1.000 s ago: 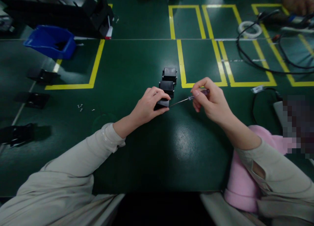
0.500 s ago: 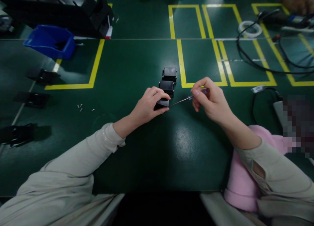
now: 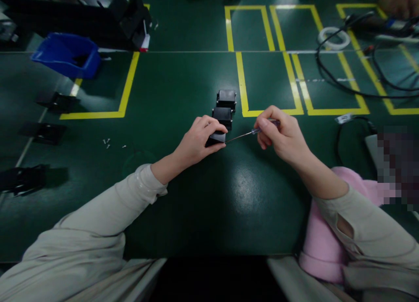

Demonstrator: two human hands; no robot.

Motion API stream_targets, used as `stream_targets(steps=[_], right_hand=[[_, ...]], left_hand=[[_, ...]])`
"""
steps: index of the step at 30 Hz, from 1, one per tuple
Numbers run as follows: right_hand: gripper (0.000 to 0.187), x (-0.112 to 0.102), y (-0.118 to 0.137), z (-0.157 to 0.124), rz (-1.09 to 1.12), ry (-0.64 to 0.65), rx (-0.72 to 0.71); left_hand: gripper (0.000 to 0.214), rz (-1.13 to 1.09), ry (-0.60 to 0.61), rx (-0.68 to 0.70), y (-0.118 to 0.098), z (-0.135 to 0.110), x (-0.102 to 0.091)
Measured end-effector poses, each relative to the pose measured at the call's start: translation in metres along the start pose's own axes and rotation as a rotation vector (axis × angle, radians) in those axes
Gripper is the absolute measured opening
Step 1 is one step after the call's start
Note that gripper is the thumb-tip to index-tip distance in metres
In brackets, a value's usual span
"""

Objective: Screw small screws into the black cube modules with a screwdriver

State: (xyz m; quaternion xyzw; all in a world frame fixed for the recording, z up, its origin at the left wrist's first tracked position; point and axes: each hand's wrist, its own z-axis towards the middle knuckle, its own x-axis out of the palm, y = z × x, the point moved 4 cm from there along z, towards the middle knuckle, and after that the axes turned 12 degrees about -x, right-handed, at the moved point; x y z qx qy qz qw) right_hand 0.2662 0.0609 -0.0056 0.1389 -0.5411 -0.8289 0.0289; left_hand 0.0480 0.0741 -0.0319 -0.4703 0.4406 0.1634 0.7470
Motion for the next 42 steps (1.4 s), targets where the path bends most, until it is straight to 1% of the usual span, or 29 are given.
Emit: stream_targets(steps=[2, 9, 14, 19, 25, 31, 37, 42], right_hand=[[0.028, 0.0000, -0.0007, 0.0000, 0.006, 0.001, -0.001], [0.020, -0.0001, -0.0011, -0.0003, 0.018, -0.003, 0.023], [0.028, -0.0009, -0.0006, -0.0002, 0.014, 0.003, -0.005], [0.021, -0.0012, 0.0010, 0.0002, 0.004, -0.004, 0.015], [0.028, 0.0000, 0.0017, 0.0002, -0.031, 0.023, -0.017], [0.021, -0.0004, 0.0020, -0.0001, -0.029, -0.005, 0.002], [0.030, -0.0003, 0.0016, -0.0001, -0.004, 0.016, -0.008], [0.028, -0.0004, 0.0025, 0.0000, -0.014, 0.003, 0.001]], left_hand=[[0.029, 0.001, 0.004, -0.004, 0.0000, 0.0003, 0.0000], [0.029, 0.006, -0.010, 0.010, 0.0002, 0.0011, 0.0001], [0.029, 0.007, -0.021, 0.021, -0.0006, 0.0005, -0.0005], [0.029, 0.005, -0.008, 0.008, -0.0001, 0.0004, 0.0001], [0.029, -0.007, -0.006, 0.011, 0.0001, 0.0005, -0.0003], [0.029, 0.001, -0.011, 0.013, 0.0005, 0.0003, -0.0006], [0.030, 0.010, -0.006, -0.001, 0.0004, 0.0005, -0.0009], [0.029, 0.010, 0.008, -0.013, -0.0003, 0.0007, -0.0009]])
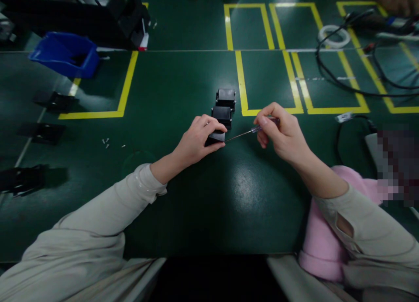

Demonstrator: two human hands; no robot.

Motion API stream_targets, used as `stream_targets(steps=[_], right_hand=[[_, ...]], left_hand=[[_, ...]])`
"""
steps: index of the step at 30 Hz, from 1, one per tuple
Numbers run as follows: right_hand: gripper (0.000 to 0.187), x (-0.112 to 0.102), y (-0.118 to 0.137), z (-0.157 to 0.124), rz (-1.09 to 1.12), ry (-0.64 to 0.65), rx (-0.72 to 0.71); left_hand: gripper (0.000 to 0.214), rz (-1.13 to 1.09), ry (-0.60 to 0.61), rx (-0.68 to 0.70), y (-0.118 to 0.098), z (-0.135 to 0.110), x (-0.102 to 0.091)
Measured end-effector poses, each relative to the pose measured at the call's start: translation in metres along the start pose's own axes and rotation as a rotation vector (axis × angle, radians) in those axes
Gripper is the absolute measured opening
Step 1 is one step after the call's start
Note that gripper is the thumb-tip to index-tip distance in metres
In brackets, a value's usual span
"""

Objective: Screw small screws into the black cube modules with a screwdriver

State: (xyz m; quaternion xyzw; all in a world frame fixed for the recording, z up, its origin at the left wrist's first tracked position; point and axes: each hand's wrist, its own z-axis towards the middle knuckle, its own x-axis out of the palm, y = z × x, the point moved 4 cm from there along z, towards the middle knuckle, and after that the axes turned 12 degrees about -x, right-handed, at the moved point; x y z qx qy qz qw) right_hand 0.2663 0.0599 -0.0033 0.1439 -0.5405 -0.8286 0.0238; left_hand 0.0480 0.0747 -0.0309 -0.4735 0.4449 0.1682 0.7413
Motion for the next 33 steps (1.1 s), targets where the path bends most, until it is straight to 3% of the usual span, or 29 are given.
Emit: stream_targets(steps=[24, 33], right_hand=[[0.025, 0.0006, -0.0026, -0.0009, 0.016, -0.006, 0.011], [0.027, -0.0005, -0.0021, -0.0006, -0.074, 0.000, 0.005]], left_hand=[[0.028, 0.024, -0.010, 0.001, -0.0003, 0.0005, 0.0004], [0.028, 0.018, -0.002, -0.005, -0.0009, 0.0006, -0.0004]])
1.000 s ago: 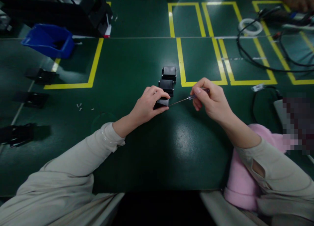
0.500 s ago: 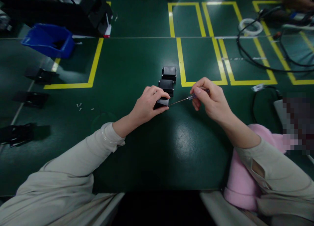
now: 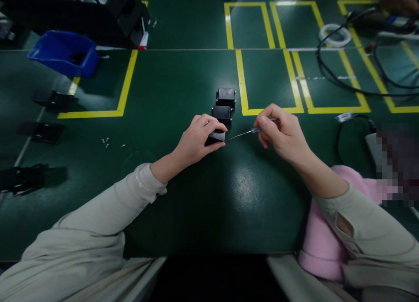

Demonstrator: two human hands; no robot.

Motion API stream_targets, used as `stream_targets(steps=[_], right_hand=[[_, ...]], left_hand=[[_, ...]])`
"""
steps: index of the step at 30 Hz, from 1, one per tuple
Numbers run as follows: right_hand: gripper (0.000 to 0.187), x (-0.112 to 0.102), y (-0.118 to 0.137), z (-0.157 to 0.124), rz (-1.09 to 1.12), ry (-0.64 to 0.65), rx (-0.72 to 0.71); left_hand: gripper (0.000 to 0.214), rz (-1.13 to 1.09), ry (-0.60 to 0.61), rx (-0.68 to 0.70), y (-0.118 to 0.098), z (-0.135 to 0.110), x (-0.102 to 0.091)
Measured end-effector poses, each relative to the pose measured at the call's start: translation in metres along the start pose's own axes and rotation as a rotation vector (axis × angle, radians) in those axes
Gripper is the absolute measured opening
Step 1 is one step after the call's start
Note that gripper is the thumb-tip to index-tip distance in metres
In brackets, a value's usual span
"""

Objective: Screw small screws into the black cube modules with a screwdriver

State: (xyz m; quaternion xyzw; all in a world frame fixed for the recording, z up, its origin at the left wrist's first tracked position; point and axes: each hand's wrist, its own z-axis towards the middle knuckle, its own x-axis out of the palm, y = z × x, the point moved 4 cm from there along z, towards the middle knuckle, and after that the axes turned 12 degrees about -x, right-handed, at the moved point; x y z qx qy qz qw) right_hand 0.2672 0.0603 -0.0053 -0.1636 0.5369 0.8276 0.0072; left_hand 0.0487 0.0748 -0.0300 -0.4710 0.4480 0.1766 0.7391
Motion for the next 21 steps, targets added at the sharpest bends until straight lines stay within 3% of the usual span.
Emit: stream_targets(steps=[6, 14, 21], right_hand=[[0.021, 0.0000, 0.0001, -0.0003, 0.017, -0.029, 0.014], [0.029, -0.0018, -0.0003, 0.0002, -0.012, -0.022, -0.010], [0.021, -0.0002, 0.0008, 0.0008, 0.031, -0.008, 0.008]], left_hand=[[0.028, 0.008, 0.002, -0.011, 0.0005, 0.0005, 0.0006], [0.028, -0.002, -0.001, -0.001, 0.0006, 0.0004, 0.0009], [0.029, 0.005, -0.002, 0.000, 0.0011, 0.0000, 0.0013]])
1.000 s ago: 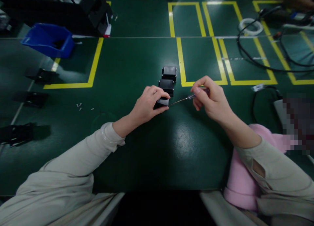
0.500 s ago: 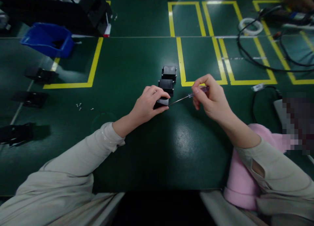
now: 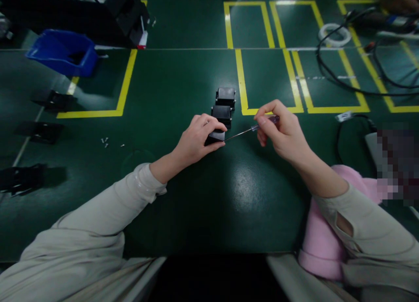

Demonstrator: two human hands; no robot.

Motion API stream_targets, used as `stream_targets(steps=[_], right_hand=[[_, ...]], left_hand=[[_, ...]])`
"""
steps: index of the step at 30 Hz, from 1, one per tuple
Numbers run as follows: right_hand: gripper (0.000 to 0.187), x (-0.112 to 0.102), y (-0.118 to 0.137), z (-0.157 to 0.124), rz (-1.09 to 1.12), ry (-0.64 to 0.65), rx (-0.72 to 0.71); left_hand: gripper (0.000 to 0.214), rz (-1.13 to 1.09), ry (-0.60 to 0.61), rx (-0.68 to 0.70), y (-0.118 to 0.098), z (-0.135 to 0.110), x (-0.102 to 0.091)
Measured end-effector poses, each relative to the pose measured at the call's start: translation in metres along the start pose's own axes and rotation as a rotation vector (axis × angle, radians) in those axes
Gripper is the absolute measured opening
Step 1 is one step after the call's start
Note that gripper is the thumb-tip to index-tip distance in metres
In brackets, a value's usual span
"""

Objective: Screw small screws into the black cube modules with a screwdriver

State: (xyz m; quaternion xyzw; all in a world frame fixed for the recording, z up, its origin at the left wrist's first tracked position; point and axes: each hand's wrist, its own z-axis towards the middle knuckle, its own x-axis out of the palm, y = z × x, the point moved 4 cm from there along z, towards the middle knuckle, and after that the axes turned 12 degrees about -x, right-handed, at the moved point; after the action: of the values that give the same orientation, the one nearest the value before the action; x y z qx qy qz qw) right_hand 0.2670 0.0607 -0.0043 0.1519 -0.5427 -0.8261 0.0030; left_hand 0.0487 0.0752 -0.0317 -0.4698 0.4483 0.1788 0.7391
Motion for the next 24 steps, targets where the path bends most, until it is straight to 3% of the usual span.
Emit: stream_targets(steps=[6, 24], right_hand=[[0.030, -0.0009, -0.0001, -0.0006, -0.032, 0.004, -0.005], [0.023, 0.0000, -0.0008, 0.0003, 0.032, -0.003, -0.012]], left_hand=[[0.028, -0.007, 0.006, -0.005, 0.0001, -0.0002, -0.0004], [0.028, -0.012, 0.001, -0.003, 0.0008, -0.0003, 0.0004]])
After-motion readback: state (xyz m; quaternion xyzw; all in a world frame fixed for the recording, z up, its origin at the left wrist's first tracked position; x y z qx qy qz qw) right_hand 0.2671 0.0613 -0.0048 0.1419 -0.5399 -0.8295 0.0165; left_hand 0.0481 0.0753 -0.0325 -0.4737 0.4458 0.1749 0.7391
